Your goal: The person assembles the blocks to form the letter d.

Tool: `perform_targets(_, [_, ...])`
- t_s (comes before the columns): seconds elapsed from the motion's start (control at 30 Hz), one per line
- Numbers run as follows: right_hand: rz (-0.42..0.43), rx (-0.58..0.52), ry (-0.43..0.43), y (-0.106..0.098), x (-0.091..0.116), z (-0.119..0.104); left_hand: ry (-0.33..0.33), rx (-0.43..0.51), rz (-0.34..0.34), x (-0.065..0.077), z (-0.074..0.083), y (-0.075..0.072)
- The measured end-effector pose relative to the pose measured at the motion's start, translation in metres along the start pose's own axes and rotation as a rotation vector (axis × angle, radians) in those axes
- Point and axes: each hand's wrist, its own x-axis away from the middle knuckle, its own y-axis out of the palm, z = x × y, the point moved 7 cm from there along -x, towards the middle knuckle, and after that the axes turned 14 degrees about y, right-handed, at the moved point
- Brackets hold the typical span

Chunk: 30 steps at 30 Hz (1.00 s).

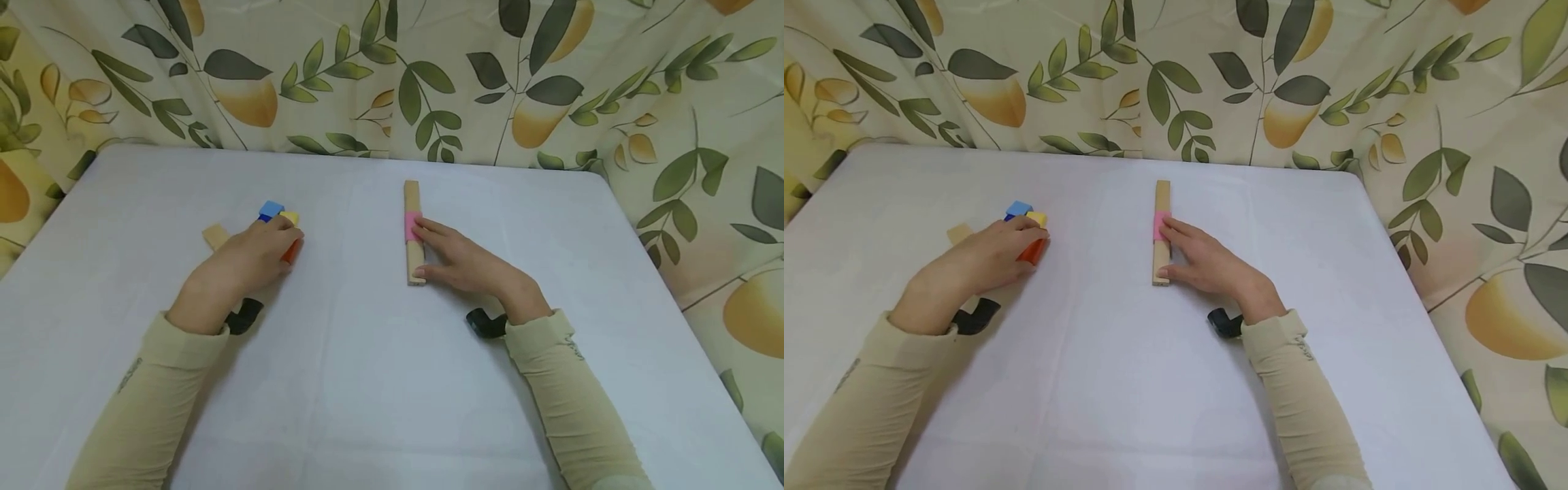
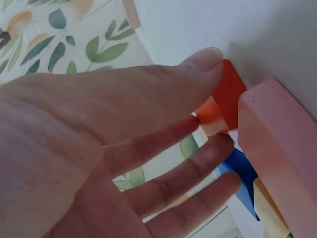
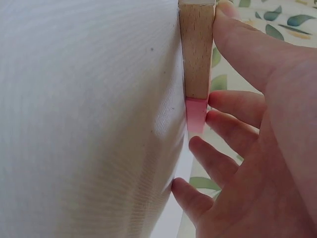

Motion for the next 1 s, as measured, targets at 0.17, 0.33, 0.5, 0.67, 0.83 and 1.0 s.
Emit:
perform_targets(0.17, [0.000, -0.008, 0.003, 0.000, 0.001, 0.000, 0.050, 0.009, -0.005, -0.006, 0.006, 0.003])
perform_targets(0.33, [0.004, 0.007, 0.000, 0.000, 0.001, 0.000, 0.078, 0.026, -0.003, -0.010, 0.011, 0.005])
perform_targets(0.5, [-0.003, -0.010, 0.002, 0.001, 0.000, 0.001, 0.189, -0.006, 0.044, -0.016, 0.021, 0.007])
perform_targets(0.67, [0.009, 0.002, -0.023, 0.001, 0.000, 0.000, 0.164, 0.052, -0.019, -0.022, 0.027, 0.018])
perform_targets(0.83, [0.008, -0.010, -0.026, 0.001, 0.000, 0.000, 0.191, 0.093, -0.069, -0.028, 0.038, 0.023])
perform_targets(1.0, [0.013, -0.006, -0.024, -0.001, 0.000, -0.001, 0.243, 0.096, -0.090, -0.032, 0.050, 0.025])
